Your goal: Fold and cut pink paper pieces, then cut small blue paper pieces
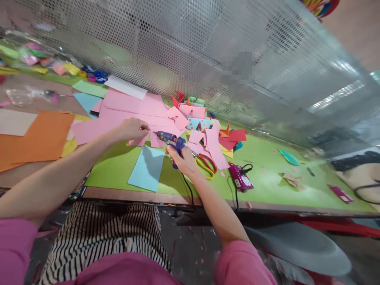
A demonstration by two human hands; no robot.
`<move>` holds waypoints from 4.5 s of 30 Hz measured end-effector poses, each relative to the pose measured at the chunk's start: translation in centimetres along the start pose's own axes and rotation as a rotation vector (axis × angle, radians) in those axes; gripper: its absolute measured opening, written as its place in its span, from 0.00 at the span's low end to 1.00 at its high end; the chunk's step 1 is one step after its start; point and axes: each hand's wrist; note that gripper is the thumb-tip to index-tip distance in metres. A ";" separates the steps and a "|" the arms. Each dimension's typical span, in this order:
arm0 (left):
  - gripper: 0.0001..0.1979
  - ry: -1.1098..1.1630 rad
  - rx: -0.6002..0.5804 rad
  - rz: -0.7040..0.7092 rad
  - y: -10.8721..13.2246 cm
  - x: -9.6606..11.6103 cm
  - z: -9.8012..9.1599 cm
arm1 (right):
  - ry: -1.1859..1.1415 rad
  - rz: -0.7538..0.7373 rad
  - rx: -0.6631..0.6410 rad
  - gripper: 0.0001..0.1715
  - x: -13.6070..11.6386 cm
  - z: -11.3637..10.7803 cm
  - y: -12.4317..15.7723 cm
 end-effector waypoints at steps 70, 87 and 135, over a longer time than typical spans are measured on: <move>0.19 0.176 -0.032 0.035 0.2 -0.2 0.6 | 0.294 -0.231 0.117 0.25 0.7 1.5 -0.2; 0.19 0.196 -0.025 0.032 0.3 -0.1 0.6 | 0.322 -0.201 0.124 0.22 0.4 1.4 0.0; 0.19 0.161 -0.042 -0.038 0.8 0.2 -0.1 | 0.830 0.092 0.099 0.33 6.6 -7.3 4.5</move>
Point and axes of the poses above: each hand's wrist, its own y-axis away from the middle knuckle, its own z-axis out of the palm, x = y × z, and after that the axes turned 1 degree about y, right-handed
